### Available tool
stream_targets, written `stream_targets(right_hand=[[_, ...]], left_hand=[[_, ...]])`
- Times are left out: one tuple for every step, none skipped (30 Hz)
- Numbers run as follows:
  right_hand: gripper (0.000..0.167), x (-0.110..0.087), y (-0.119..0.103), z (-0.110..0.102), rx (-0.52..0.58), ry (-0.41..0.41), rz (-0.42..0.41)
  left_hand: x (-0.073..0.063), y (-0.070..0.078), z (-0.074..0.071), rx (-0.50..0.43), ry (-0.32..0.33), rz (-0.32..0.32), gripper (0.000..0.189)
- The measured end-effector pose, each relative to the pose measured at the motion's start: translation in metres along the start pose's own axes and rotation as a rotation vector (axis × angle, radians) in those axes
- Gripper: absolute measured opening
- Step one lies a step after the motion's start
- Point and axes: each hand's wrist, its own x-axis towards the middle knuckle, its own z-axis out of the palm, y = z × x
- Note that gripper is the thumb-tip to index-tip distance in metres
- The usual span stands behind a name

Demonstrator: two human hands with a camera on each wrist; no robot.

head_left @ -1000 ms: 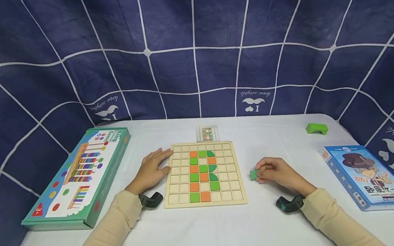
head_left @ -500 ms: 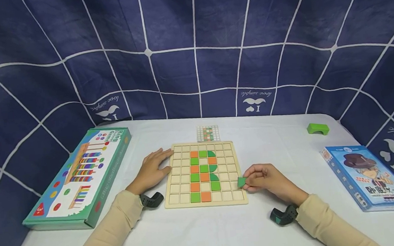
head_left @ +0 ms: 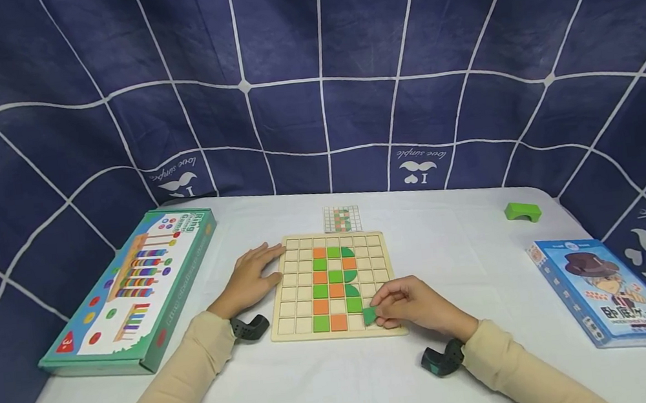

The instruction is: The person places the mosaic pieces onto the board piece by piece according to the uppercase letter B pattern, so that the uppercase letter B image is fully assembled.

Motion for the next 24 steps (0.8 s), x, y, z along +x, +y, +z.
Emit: stream_targets(right_hand=[[0.020,0.001,-0.001,0.002,-0.009,-0.002,-0.003],[0.019,0.002,-0.002,0.003,-0.019,-0.006,-0.008],[0.019,0.003,-0.003,0.005,-0.029,-0.011,-0.011],[0.019,0.004,-0.004,0.006,-0.034,-0.014,-0.012],[0.018,0.005,-0.005,0.008,-0.039,-0.017,-0.009],[0.018,0.006,-0.005,0.009,-0.046,-0.019,-0.007],[0.017,0.007,-0.006,0.010,-0.050,-0.019,-0.002],[0.016,0.008,-0.007,0.011,-0.056,-0.020,0.003],[0.015,0.009,-0.008,0.012,-0.063,-0.019,0.010],[0.013,0.010,-0.008,0.013,-0.073,-0.017,0.016],[0.012,0.011,-0.009,0.014,-0.083,-0.016,0.021],[0.011,0.012,-0.009,0.015,-0.091,-0.014,0.023],[0.010,0.013,-0.010,0.016,-0.098,-0.013,0.025],[0.010,0.014,-0.010,0.016,-0.108,-0.012,0.024],[0.009,0.015,-0.010,0.017,-0.117,-0.012,0.022],[0.009,0.016,-0.011,0.018,-0.125,-0.011,0.020],[0.008,0.017,-0.011,0.018,-0.135,-0.010,0.017],[0.008,0.018,-0.011,0.019,-0.143,-0.009,0.012],[0.007,0.019,-0.011,0.019,-0.156,-0.008,0.009],[0.007,0.019,-0.011,0.020,-0.167,-0.007,0.006],[0.007,0.019,-0.012,0.020,-0.177,-0.005,0.005],[0.006,0.020,-0.012,0.020,-0.185,-0.002,0.004],[0.006,0.020,-0.012,0.021,-0.192,-0.001,0.004],[0.006,0.020,-0.012,0.021,-0.198,0.001,0.004]], left_hand=[[0.000,0.000,0.000,0.000,0.000,0.001,0.057],[0.000,0.000,0.000,-0.001,-0.001,0.001,0.057],[0.000,0.000,0.001,-0.003,-0.001,0.001,0.057],[0.000,0.000,0.001,-0.004,-0.002,0.001,0.057],[0.000,0.000,0.001,-0.006,-0.002,0.001,0.057],[0.000,0.000,0.001,-0.007,-0.001,0.001,0.057],[0.000,0.000,0.001,-0.008,-0.001,0.001,0.057],[0.000,0.000,0.001,-0.009,0.000,0.002,0.057],[0.000,0.000,0.001,-0.009,0.000,0.002,0.057],[0.000,0.000,0.001,-0.007,0.001,0.003,0.057],[0.000,0.000,0.001,-0.006,0.002,0.004,0.057],[0.000,-0.001,0.001,-0.004,0.002,0.005,0.057],[0.000,-0.001,0.001,-0.003,0.002,0.005,0.057],[0.000,-0.001,0.001,-0.002,0.002,0.004,0.057],[0.000,-0.001,0.001,-0.001,0.002,0.004,0.057],[0.000,-0.001,0.001,0.000,0.002,0.003,0.057],[0.000,-0.001,0.001,0.001,0.001,0.002,0.057],[0.000,-0.002,0.001,0.002,0.000,0.001,0.057],[0.000,-0.001,0.001,0.002,0.000,0.001,0.057],[-0.001,-0.001,0.000,0.002,-0.001,0.001,0.057],[-0.001,-0.001,0.000,0.003,-0.001,0.002,0.057],[-0.001,-0.001,0.000,0.004,-0.001,0.002,0.057],[-0.001,-0.002,0.000,0.004,-0.001,0.003,0.057],[-0.001,-0.001,0.000,0.004,-0.001,0.004,0.057]])
